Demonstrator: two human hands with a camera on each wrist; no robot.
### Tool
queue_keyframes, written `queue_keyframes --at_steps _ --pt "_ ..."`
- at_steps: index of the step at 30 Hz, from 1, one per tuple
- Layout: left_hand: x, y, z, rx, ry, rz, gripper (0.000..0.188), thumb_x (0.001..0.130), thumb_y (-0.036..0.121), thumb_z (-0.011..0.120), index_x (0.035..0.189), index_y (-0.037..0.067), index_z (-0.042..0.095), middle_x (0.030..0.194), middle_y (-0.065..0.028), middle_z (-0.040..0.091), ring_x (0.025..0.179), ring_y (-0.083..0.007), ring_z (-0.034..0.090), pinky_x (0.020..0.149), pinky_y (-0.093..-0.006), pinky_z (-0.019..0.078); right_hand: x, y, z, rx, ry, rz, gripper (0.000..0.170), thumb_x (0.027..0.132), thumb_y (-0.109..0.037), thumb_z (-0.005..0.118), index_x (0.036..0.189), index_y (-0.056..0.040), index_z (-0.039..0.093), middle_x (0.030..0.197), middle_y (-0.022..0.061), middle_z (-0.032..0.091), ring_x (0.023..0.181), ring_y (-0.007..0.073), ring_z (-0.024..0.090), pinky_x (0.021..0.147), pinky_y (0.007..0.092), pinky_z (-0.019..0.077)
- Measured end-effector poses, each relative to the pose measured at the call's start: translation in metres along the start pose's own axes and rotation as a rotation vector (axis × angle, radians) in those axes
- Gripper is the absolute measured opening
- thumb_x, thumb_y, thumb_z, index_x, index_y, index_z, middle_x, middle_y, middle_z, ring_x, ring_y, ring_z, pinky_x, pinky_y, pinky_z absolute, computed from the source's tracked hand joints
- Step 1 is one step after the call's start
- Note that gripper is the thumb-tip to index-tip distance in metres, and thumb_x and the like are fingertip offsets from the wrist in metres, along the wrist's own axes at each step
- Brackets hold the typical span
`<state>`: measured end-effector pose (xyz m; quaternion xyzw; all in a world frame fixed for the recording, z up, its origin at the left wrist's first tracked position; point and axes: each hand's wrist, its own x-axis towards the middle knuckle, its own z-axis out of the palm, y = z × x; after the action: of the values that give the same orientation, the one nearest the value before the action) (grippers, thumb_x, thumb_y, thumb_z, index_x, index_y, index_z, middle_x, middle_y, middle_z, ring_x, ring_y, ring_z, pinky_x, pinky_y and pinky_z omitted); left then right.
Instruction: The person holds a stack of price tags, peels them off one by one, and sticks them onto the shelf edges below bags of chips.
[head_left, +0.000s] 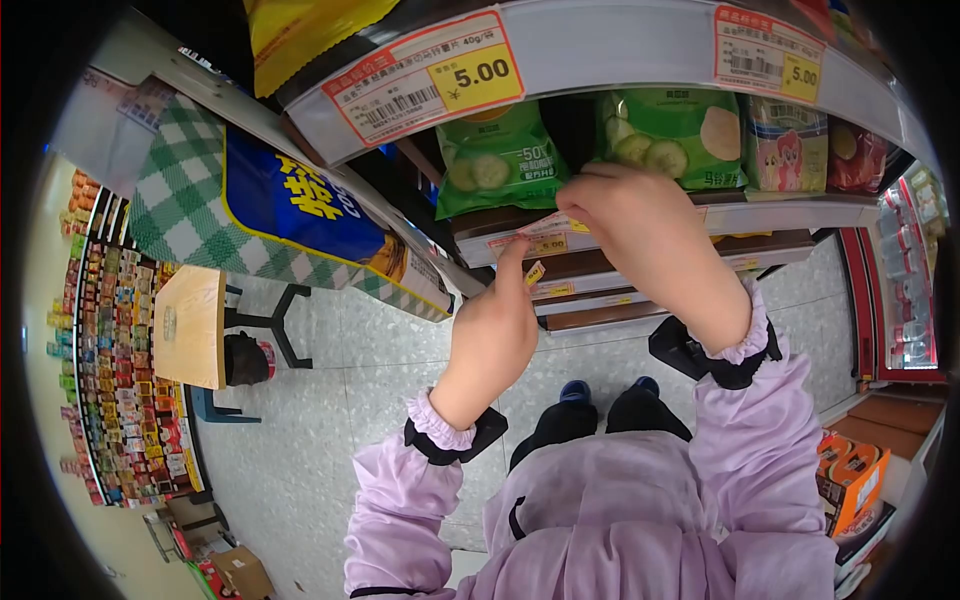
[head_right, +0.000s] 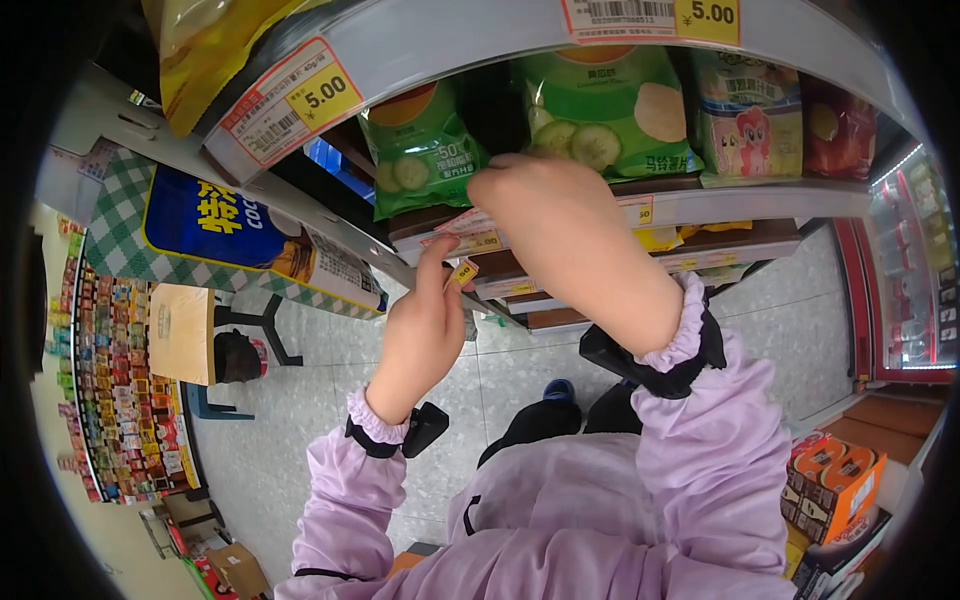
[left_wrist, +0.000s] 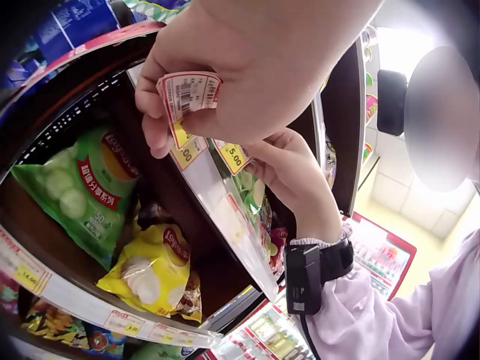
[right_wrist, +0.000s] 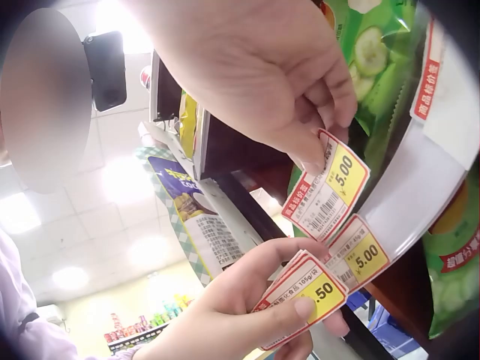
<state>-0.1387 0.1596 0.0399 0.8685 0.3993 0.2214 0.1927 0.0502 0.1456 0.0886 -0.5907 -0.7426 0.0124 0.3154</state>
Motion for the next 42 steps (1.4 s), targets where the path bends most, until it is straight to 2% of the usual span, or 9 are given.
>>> queue_keyframes --at_steps 5,7,9,11,20,21,23,36,42 --pt "0.0 -0.002 0.0 -0.008 0.007 0.043 0.044 0.084 0.0 0.045 0.126 0.007 0.032 0.078 -0.0172 0.062 0.064 -0.0367 0.06 0.051 -0.0423 0.0456 0.01 -0.011 0.005 -0.1 0.016 -0.127 0.006 0.067 -0.005 0.057 0.073 -0.0025 0.058 0.074 0.0123 0.057 0.075 0.0315 0.057 0.063 0.0378 0.0464" --pt "0.0 -0.001 0.0 -0.006 0.012 0.062 0.044 0.084 -0.001 0.045 0.126 0.006 0.032 0.077 -0.0175 0.061 0.063 -0.0369 0.06 0.05 -0.0424 0.0453 0.012 -0.017 0.009 -0.104 0.009 -0.114 0.006 0.065 -0.005 0.057 0.071 -0.003 0.057 0.074 0.012 0.058 0.076 0.0311 0.058 0.064 0.0375 0.047" --pt "0.0 0.001 -0.001 0.006 0.016 0.033 0.044 0.08 -0.002 0.046 0.122 0.003 0.037 0.07 -0.0188 0.058 0.059 -0.036 0.058 0.05 -0.0432 0.044 0.014 -0.02 0.014 -0.107 0.001 -0.101 0.007 0.064 -0.004 0.057 0.07 -0.0036 0.057 0.074 0.0117 0.058 0.076 0.0307 0.058 0.064 0.0372 0.0476" --pt "-0.001 -0.001 0.001 0.004 0.021 0.04 0.044 0.08 -0.002 0.046 0.122 0.003 0.037 0.069 -0.0185 0.058 0.059 -0.0358 0.058 0.049 -0.0431 0.0439 0.015 -0.021 0.021 -0.121 0.046 -0.135 0.011 0.056 -0.01 0.065 0.066 -0.0041 0.063 0.07 0.0108 0.062 0.071 0.0268 0.061 0.058 0.0349 0.0498" --pt "-0.001 0.003 -0.002 0.005 0.007 0.033 0.043 0.08 -0.001 0.048 0.121 0.002 0.037 0.074 -0.0183 0.059 0.059 -0.0349 0.058 0.048 -0.0413 0.0443 0.009 -0.021 0.036 -0.07 0.016 -0.119 0.018 0.05 -0.008 0.069 0.067 -0.005 0.064 0.072 0.0088 0.061 0.074 0.0257 0.06 0.061 0.0348 0.0491" --pt "-0.002 0.003 -0.002 0.008 0.016 0.04 0.043 0.08 -0.001 0.048 0.122 0.002 0.037 0.076 -0.0183 0.06 0.059 -0.0348 0.058 0.048 -0.0411 0.0445 0.008 -0.022 0.034 -0.072 0.02 -0.118 0.018 0.05 -0.008 0.069 0.067 -0.005 0.064 0.072 0.0088 0.061 0.074 0.0257 0.06 0.061 0.0348 0.0491" --pt "-0.002 0.003 -0.002 0.02 0.018 0.048 0.043 0.08 0.0 0.048 0.122 0.001 0.037 0.077 -0.0182 0.06 0.059 -0.0348 0.058 0.049 -0.0408 0.0448 0.005 -0.023 0.031 -0.115 0.003 -0.111 0.008 0.062 -0.007 0.06 0.07 -0.0053 0.059 0.076 0.0078 0.057 0.079 0.0256 0.056 0.066 0.0339 0.0474" --pt "-0.003 0.0 0.0 0.062 0.006 0.065 0.045 0.081 0.001 0.048 0.123 -0.001 0.034 0.085 -0.0209 0.061 0.061 -0.0364 0.059 0.05 -0.0421 0.0463 -0.003 -0.019 0.038 -0.102 0.051 -0.15 0.008 0.063 -0.008 0.06 0.07 -0.0049 0.061 0.076 0.0067 0.054 0.081 0.0249 0.052 0.067 0.0334 0.0461" --pt "-0.003 -0.001 0.0 0.066 0.007 0.054 0.046 0.081 0.002 0.049 0.125 -0.002 0.033 0.079 -0.0201 0.061 0.06 -0.0365 0.058 0.049 -0.0433 0.0447 -0.007 -0.021 0.036 -0.142 0.048 -0.194 0.011 0.063 -0.008 0.06 0.072 -0.0036 0.062 0.08 0.0079 0.052 0.083 0.0245 0.051 0.068 0.0328 0.0458"
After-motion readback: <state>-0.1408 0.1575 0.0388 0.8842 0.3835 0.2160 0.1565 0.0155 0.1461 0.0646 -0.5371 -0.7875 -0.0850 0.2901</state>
